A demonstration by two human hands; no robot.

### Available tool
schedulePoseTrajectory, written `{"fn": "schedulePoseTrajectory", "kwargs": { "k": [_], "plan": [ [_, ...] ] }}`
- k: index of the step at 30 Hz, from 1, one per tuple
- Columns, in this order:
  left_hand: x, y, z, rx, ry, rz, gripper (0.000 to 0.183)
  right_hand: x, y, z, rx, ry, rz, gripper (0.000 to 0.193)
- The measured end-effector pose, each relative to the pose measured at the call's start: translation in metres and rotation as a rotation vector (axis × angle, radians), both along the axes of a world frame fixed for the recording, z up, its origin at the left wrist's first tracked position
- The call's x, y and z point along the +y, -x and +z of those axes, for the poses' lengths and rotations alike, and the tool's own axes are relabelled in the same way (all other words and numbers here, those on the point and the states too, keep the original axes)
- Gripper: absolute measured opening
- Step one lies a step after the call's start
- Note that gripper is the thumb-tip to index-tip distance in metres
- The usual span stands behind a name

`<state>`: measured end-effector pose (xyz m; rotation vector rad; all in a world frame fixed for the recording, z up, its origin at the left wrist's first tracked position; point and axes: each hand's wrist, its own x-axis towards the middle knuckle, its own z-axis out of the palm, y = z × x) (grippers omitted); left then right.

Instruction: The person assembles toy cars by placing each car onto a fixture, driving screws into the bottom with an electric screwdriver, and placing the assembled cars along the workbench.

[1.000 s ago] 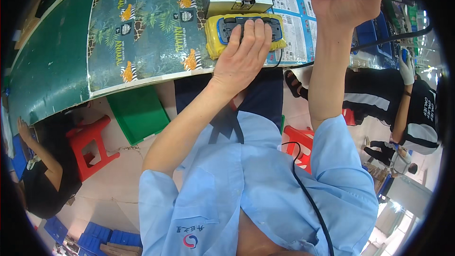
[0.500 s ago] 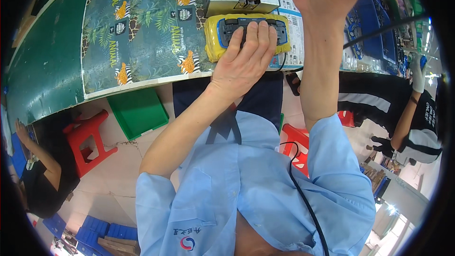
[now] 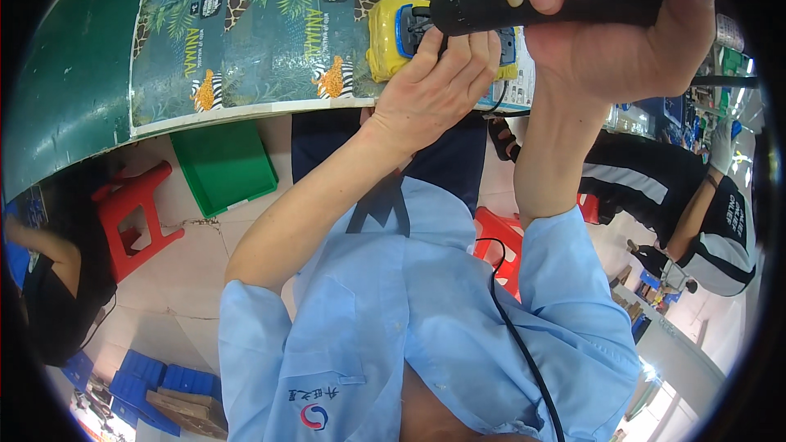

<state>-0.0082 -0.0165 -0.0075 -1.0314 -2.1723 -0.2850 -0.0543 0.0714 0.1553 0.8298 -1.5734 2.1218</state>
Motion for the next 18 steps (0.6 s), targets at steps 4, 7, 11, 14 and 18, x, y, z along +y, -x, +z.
{"fn": "schedulePoseTrajectory", "kwargs": {
  "k": [4,7,11,14,18],
  "plan": [
    [-0.001,0.003,0.001,0.026,-0.012,-0.037,0.046,0.007,0.006,-0.026,-0.103,0.038,0.123,0.041],
    [-0.004,0.004,0.002,0.024,-0.025,-0.015,0.035,0.005,0.013,-0.045,-0.145,0.189,0.287,0.038],
    [-0.007,0.005,0.002,0.015,-0.038,-0.051,0.033,-0.007,0.001,-0.021,-0.179,-0.085,0.225,0.04],
    [-0.007,0.004,0.001,-0.006,-0.067,-0.118,0.028,0.006,0.002,-0.015,-0.18,-0.204,0.333,0.043],
    [-0.013,0.0,-0.003,-0.13,-0.022,-0.165,0.027,0.012,0.004,-0.019,-0.191,-0.234,0.311,0.051]
  ]
}}
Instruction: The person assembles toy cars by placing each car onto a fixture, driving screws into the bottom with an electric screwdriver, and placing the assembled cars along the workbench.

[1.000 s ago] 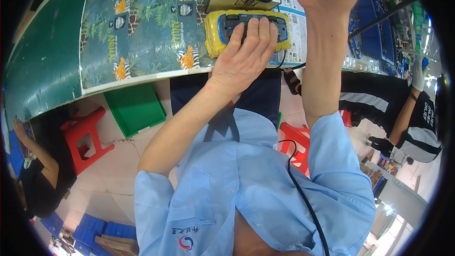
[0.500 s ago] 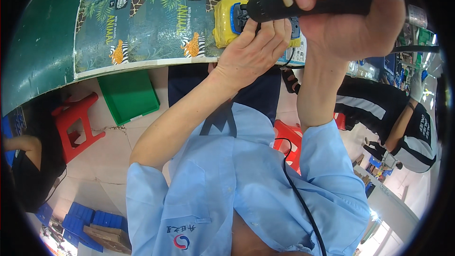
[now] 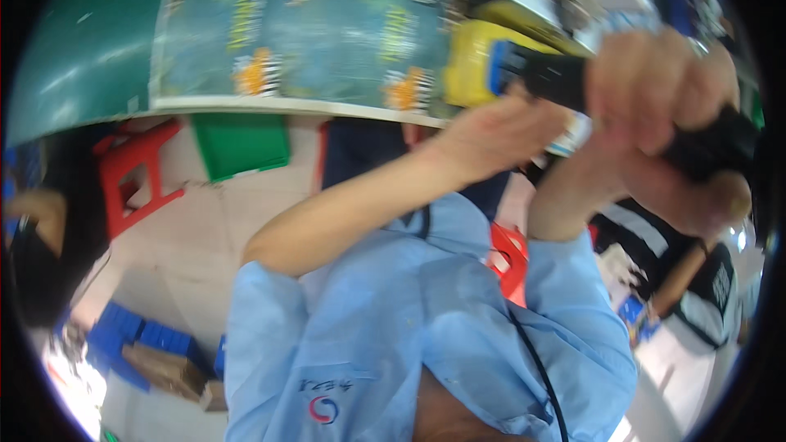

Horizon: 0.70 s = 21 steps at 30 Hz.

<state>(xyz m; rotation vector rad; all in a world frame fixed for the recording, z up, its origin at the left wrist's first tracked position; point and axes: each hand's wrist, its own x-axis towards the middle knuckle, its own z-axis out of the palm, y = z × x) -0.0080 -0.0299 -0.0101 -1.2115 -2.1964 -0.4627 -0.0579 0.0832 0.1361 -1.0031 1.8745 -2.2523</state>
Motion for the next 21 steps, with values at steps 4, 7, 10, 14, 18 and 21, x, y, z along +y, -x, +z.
{"fn": "schedulePoseTrajectory", "kwargs": {
  "k": [4,7,10,14,18,21],
  "plan": [
    [0.018,0.006,-0.002,0.163,-0.175,0.036,0.017,0.046,-0.005,-0.008,-0.025,0.028,-0.144,0.043],
    [0.02,0.003,0.002,0.165,-0.258,0.082,0.015,0.074,-0.004,-0.015,-0.075,0.009,-0.036,0.037],
    [0.015,0.001,0.002,0.161,-0.26,0.054,0.017,0.012,-0.013,-0.01,0.025,0.048,-0.119,0.033],
    [0.006,-0.007,-0.005,0.075,-0.178,0.029,0.02,0.006,-0.011,-0.01,0.086,-0.081,-0.101,0.036],
    [0.003,-0.008,-0.007,0.094,-0.039,0.082,0.031,-0.005,-0.012,-0.017,0.086,0.149,-0.036,0.039],
    [0.015,-0.007,0.007,0.069,-0.024,0.05,0.043,0.035,-0.039,0.025,0.244,0.157,-0.109,0.04]
  ]
}}
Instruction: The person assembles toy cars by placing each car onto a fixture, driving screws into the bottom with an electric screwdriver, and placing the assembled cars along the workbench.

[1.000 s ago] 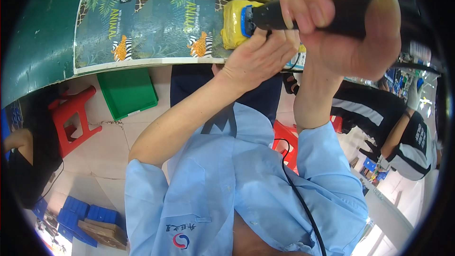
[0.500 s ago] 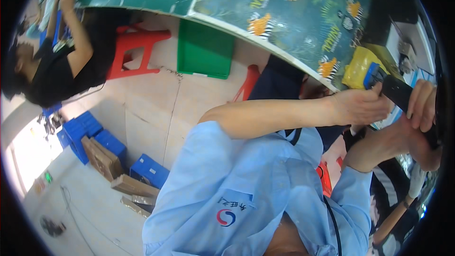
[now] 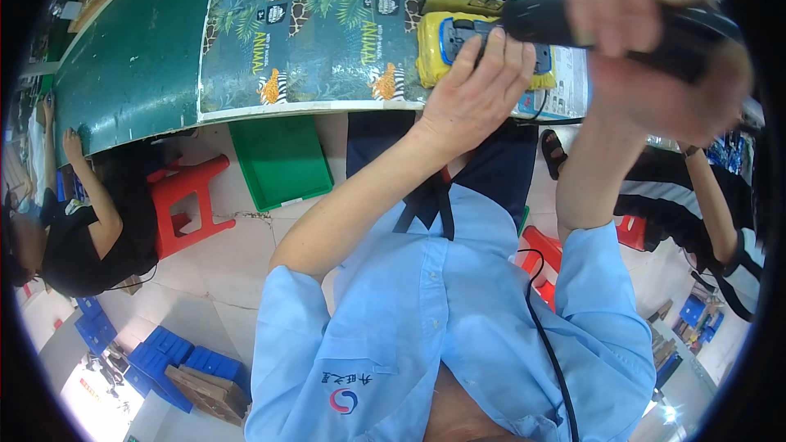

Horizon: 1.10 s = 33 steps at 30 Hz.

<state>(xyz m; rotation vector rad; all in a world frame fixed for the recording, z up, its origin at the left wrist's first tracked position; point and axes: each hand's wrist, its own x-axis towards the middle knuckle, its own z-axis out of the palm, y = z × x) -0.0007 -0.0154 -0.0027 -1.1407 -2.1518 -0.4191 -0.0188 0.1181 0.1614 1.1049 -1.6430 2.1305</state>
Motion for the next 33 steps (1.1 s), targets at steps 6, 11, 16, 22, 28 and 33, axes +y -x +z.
{"fn": "schedulePoseTrajectory", "kwargs": {
  "k": [6,11,16,22,28,33],
  "plan": [
    [-0.031,-0.008,0.03,-0.399,-0.025,-0.227,0.08,0.088,-0.05,-0.007,-0.09,0.034,-0.249,0.039],
    [-0.079,0.016,0.029,-0.53,-0.32,0.076,0.079,0.114,-0.071,-0.056,-0.263,0.247,-0.474,0.027],
    [-0.063,0.028,0.056,-0.473,-0.203,-0.036,0.063,0.11,-0.067,-0.081,-0.279,0.259,-0.652,0.015],
    [-0.039,0.03,0.057,-0.513,-0.02,0.077,0.06,0.093,-0.065,-0.077,-0.208,0.295,-0.885,0.015],
    [-0.032,0.027,0.065,-0.746,-0.217,-0.004,0.055,0.109,-0.073,-0.081,-0.206,0.213,-0.72,0.013],
    [-0.029,0.039,0.065,-0.693,-0.152,-0.128,0.054,0.103,-0.072,-0.08,-0.223,0.243,-0.7,0.012]
  ]
}}
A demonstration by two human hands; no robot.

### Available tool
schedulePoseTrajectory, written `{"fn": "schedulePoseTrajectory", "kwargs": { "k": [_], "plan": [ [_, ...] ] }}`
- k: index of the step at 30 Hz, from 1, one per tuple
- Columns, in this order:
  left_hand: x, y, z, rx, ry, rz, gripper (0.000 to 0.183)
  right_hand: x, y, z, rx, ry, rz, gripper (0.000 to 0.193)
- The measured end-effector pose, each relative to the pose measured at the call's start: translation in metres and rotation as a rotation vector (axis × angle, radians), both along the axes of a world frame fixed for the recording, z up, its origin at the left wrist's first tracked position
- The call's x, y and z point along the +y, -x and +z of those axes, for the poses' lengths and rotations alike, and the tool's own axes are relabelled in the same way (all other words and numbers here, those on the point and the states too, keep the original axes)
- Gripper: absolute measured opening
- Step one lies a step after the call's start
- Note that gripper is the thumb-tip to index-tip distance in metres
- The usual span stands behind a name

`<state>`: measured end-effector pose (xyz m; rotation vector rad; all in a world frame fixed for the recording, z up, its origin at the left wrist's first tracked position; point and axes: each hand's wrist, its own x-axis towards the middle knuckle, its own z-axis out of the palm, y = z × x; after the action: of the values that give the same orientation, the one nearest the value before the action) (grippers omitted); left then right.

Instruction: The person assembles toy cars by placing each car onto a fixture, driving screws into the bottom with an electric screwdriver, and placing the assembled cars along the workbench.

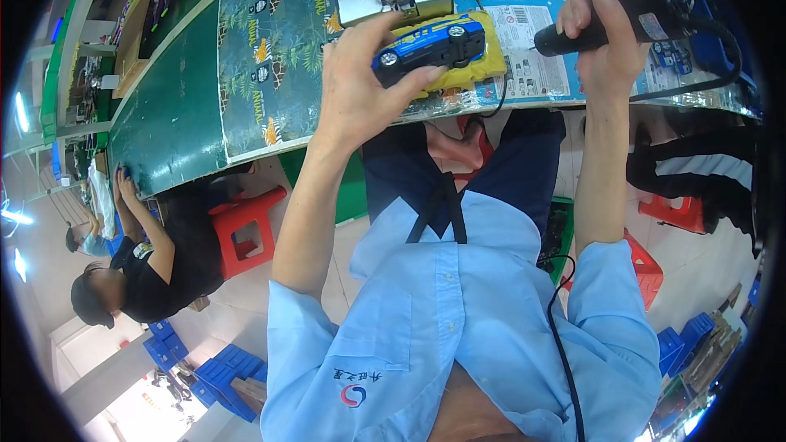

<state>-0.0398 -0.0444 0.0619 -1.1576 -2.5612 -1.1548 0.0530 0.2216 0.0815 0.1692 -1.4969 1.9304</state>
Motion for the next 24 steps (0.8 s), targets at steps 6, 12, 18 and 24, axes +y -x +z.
{"fn": "schedulePoseTrajectory", "kwargs": {
  "k": [6,12,18,24],
  "plan": [
    [-0.012,0.002,-0.004,0.068,-0.029,-0.046,0.048,0.001,0.004,-0.021,-0.069,0.243,-0.017,0.012],
    [-0.098,0.041,0.021,0.036,-0.014,0.052,0.05,0.043,-0.011,-0.031,-0.109,0.223,0.076,0.017],
    [-0.189,0.102,-0.012,0.349,0.263,-0.006,0.057,0.056,-0.004,-0.034,-0.129,0.145,0.053,0.016],
    [-0.182,0.106,-0.041,0.504,0.169,-0.036,0.067,0.105,-0.004,-0.043,-0.134,-0.002,0.083,0.02]
  ]
}}
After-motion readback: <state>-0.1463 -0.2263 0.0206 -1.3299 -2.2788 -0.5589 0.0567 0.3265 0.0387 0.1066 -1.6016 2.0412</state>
